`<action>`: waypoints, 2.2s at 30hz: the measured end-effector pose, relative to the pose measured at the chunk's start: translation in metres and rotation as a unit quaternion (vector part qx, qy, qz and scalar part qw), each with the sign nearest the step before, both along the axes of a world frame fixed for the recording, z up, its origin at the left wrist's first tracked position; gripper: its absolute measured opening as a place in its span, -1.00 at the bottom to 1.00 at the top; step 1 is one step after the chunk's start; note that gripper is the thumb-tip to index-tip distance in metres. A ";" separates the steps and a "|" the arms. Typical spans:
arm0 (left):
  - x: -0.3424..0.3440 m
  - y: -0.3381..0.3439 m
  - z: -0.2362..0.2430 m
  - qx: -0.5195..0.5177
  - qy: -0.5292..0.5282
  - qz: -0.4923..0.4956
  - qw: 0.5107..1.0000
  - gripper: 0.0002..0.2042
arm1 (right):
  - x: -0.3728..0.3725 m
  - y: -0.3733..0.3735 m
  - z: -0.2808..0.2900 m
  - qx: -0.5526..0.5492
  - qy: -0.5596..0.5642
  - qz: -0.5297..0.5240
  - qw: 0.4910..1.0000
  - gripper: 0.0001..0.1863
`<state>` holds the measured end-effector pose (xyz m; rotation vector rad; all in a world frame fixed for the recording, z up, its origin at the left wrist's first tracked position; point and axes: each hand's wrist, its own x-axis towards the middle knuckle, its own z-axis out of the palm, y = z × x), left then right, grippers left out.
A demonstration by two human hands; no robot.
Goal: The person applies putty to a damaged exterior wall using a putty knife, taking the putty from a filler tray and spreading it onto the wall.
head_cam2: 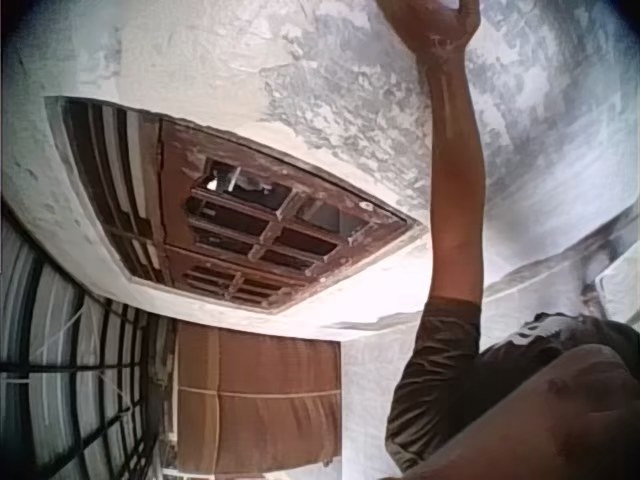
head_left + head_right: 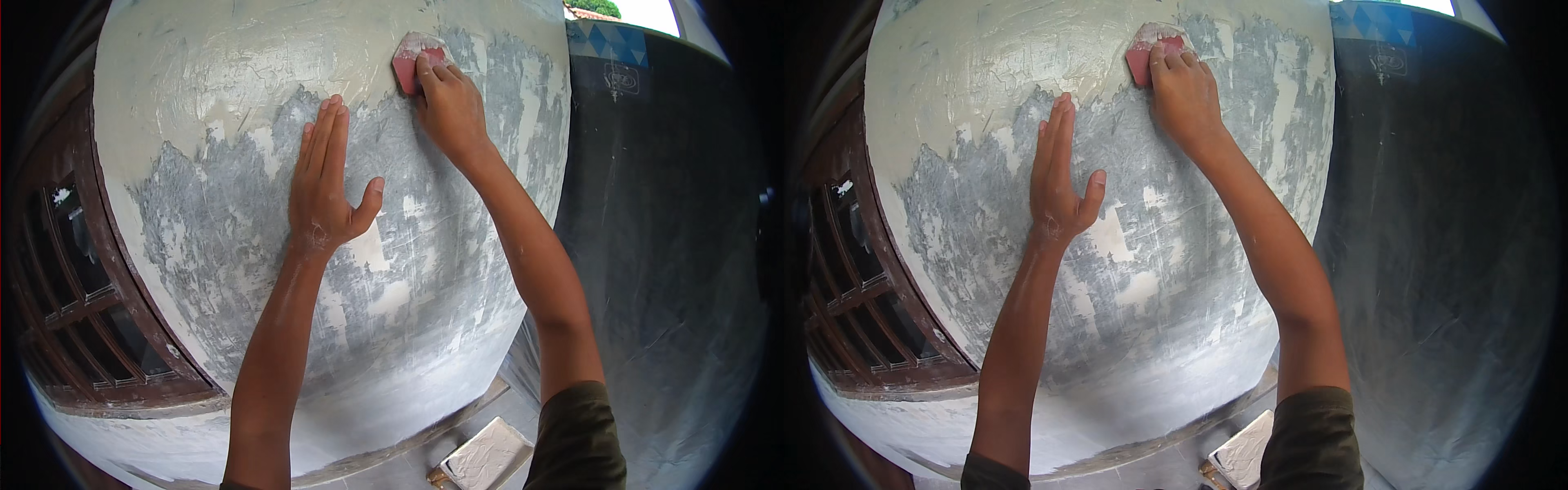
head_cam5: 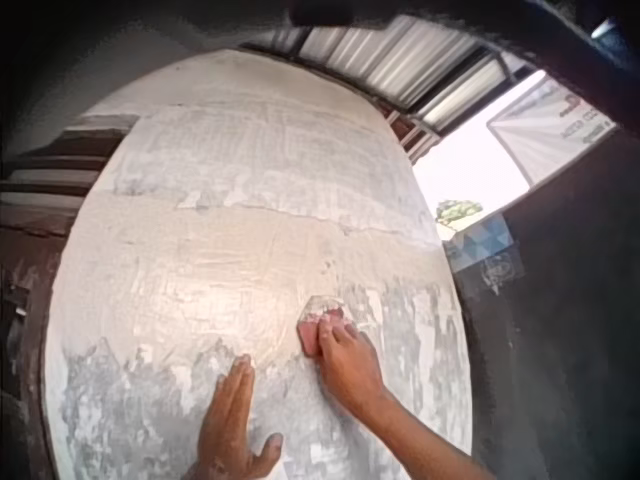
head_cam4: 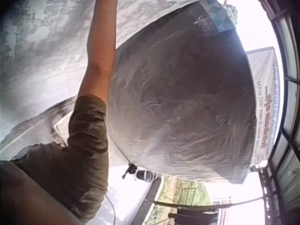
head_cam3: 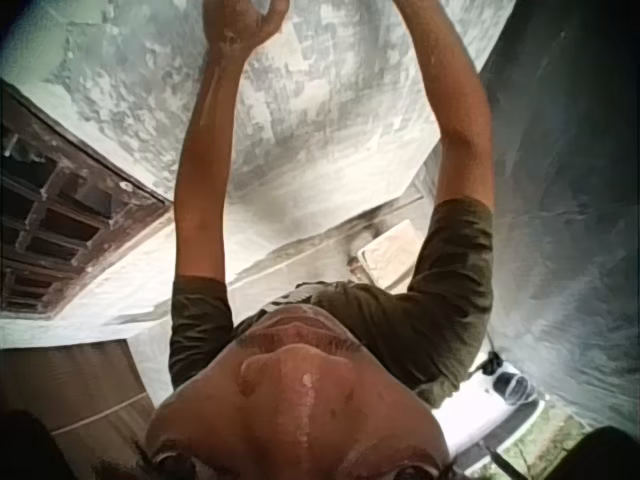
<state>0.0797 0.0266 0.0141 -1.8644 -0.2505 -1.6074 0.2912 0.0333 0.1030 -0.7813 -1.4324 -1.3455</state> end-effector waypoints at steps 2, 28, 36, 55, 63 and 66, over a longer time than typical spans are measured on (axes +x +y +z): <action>-0.004 0.002 0.000 0.003 0.001 0.017 1.000 -0.23 | -0.009 -0.007 -0.031 -0.046 -0.001 0.023 0.999 -0.41; -0.008 0.001 -0.002 -0.001 -0.003 -0.012 1.000 -0.26 | -0.040 -0.038 -0.103 -0.107 -0.032 0.164 0.980 -0.36; -0.002 0.001 -0.001 -0.003 -0.007 -0.007 1.000 -0.27 | -0.025 -0.014 0.031 0.085 -0.001 0.034 0.996 -0.46; -0.008 0.002 0.000 0.008 -0.016 -0.022 1.000 -0.23 | -0.050 -0.037 -0.138 -0.094 -0.006 0.105 0.990 -0.35; -0.003 0.000 0.001 0.009 -0.017 -0.022 1.000 -0.25 | -0.037 -0.023 -0.017 0.017 0.026 0.124 0.992 -0.43; -0.003 0.002 0.000 0.005 -0.016 -0.035 0.999 -0.29 | -0.035 -0.008 0.008 0.087 0.006 0.060 0.994 -0.47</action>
